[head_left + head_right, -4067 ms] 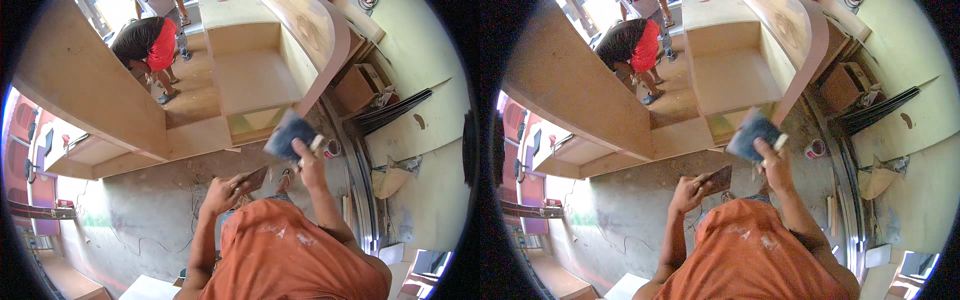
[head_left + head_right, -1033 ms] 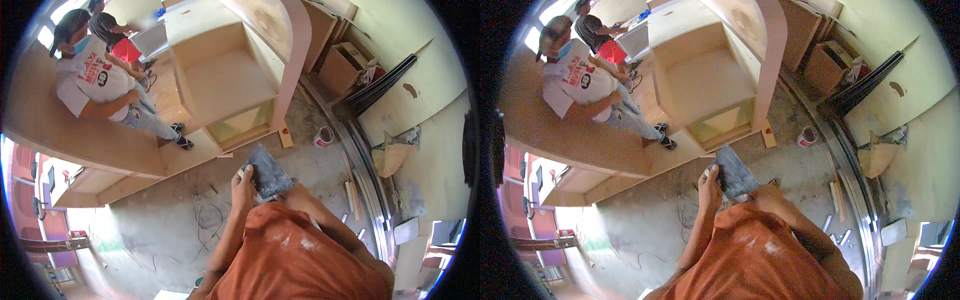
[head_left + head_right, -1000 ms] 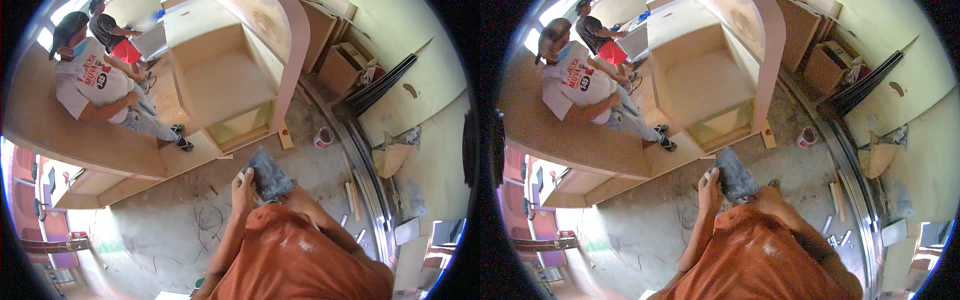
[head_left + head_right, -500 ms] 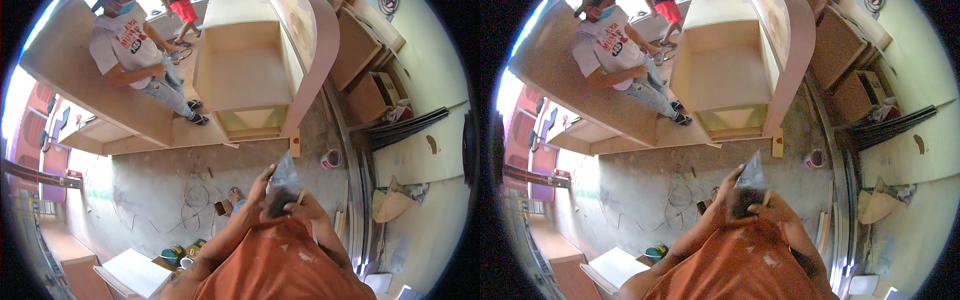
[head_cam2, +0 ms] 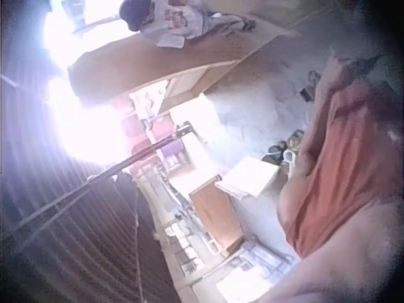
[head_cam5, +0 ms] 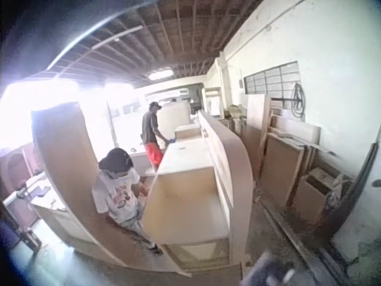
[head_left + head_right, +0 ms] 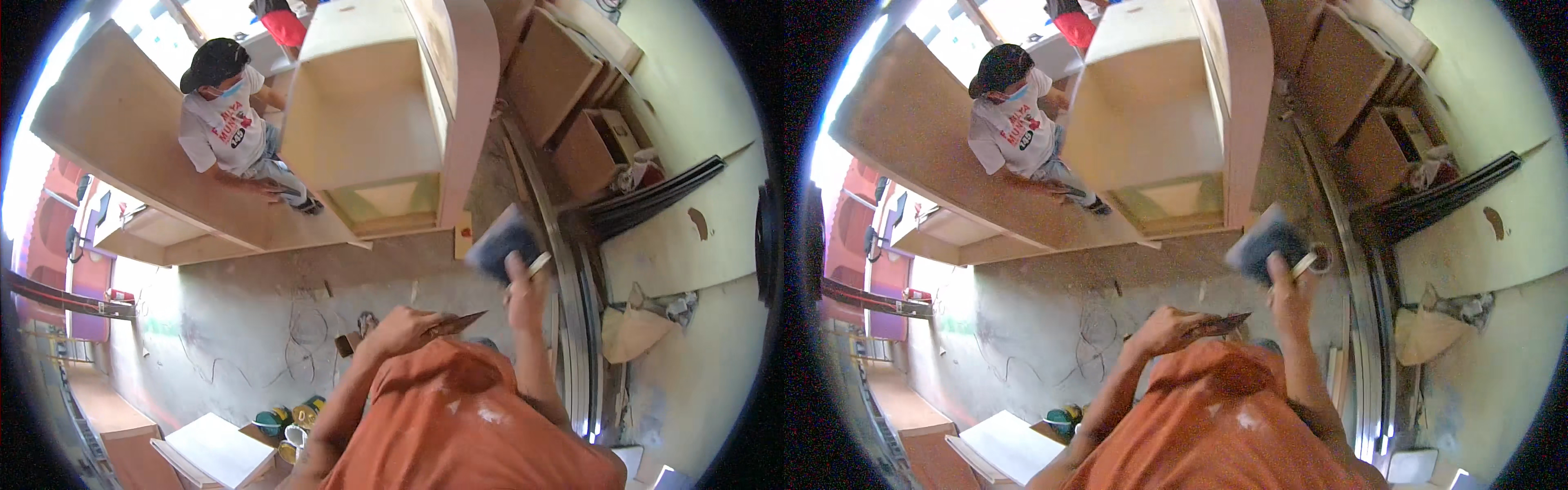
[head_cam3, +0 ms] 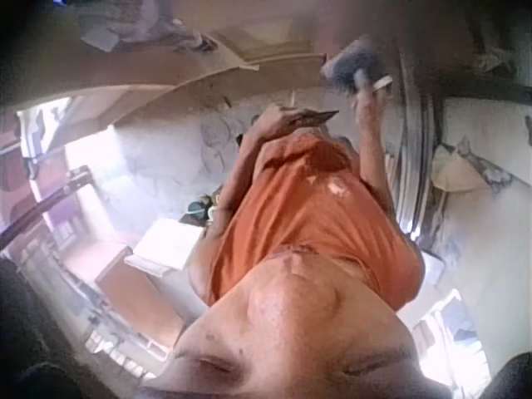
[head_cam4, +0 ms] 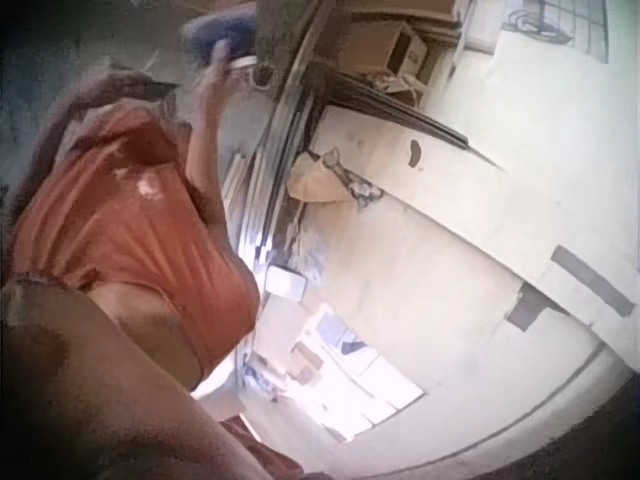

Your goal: The person applies filler along the edges of a wooden cabinet using putty knives and smooths the surfaces with sanding blocks.

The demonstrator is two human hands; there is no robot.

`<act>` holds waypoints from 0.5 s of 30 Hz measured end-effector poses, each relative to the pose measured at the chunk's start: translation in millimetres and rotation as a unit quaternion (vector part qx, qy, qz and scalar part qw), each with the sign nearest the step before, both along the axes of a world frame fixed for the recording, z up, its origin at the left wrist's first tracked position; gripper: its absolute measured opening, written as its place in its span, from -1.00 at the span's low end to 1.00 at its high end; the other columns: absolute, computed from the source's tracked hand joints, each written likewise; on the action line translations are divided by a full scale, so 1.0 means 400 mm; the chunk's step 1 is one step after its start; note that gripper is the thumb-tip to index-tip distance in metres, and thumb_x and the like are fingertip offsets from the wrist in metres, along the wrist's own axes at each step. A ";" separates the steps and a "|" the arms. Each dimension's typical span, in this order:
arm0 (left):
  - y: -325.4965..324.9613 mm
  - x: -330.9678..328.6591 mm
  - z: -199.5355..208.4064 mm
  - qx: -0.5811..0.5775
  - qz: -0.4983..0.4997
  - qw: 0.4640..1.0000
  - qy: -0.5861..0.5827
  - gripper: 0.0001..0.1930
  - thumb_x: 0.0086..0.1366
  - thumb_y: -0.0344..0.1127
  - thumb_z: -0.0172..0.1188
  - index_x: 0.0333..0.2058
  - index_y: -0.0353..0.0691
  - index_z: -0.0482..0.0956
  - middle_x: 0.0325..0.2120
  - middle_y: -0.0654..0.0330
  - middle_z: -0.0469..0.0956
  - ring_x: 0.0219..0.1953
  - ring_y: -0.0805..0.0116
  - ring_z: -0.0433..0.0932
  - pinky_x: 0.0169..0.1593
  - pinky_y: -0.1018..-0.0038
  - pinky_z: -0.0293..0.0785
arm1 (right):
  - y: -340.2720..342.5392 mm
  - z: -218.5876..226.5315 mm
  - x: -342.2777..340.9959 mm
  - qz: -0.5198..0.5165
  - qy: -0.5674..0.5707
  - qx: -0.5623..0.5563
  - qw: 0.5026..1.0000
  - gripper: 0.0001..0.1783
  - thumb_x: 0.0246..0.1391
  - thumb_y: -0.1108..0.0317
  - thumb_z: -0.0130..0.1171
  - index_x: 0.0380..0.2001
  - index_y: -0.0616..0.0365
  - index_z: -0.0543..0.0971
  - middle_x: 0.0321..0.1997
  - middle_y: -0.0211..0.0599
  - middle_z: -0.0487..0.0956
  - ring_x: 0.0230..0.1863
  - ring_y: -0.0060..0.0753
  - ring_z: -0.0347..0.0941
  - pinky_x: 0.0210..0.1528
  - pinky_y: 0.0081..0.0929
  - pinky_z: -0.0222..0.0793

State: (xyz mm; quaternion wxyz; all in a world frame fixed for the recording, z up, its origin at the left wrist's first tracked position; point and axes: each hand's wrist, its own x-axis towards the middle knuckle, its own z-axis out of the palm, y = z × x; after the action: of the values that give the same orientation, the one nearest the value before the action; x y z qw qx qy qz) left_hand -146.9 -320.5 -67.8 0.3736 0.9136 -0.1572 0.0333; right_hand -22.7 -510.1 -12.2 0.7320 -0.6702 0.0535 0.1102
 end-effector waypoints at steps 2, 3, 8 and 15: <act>-0.024 -0.004 0.008 -0.024 0.013 0.998 0.048 -0.72 0.31 -0.15 0.05 -0.27 -0.27 0.53 -0.61 0.09 0.48 -0.54 0.44 0.46 -0.41 0.44 0.40 | -0.042 0.033 0.041 -0.092 -0.068 0.069 0.991 -0.76 0.11 0.17 0.15 -0.46 0.10 0.45 -0.60 -0.51 0.44 -0.69 -0.63 0.33 -0.70 -0.62 0.20; -0.028 -0.002 0.001 -0.209 0.147 0.959 0.122 -0.74 0.32 -0.16 0.05 -0.32 -0.26 0.53 -0.59 0.16 0.50 -0.53 0.42 0.47 -0.39 0.43 0.42 | -0.047 0.025 0.040 -0.099 -0.067 0.069 0.990 -0.76 0.11 0.17 0.15 -0.46 0.10 0.45 -0.60 -0.51 0.44 -0.69 -0.63 0.33 -0.70 -0.62 0.20; -0.076 0.084 0.040 -0.723 0.334 0.582 0.165 -0.83 0.32 -0.24 0.04 -0.35 -0.20 0.50 -0.44 0.32 0.51 -0.41 0.48 0.48 -0.27 0.51 0.43 | -0.086 -0.210 0.002 0.177 -0.419 -0.260 0.851 -0.69 0.16 0.16 0.06 -0.34 0.25 0.47 -0.47 -0.28 0.54 -0.51 -0.38 0.47 -0.45 -0.45 0.40; -0.075 0.076 0.047 -0.590 0.380 0.703 0.118 -0.81 0.33 -0.23 0.03 -0.33 -0.22 0.50 -0.47 0.41 0.47 -0.43 0.62 0.38 -0.34 0.62 0.31 | -0.133 -0.231 -0.059 0.141 0.086 -0.136 0.977 -0.63 0.12 0.00 0.12 -0.46 0.10 0.45 -0.64 -0.35 0.46 -0.65 -0.39 0.40 -0.56 -0.51 0.32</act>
State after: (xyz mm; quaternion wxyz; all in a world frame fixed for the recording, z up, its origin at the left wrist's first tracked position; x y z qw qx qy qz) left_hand -116.6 -350.6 -49.0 0.8074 0.4852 0.3001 0.1503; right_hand -46.2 -563.3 -104.7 0.6036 -0.7523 0.0360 0.2615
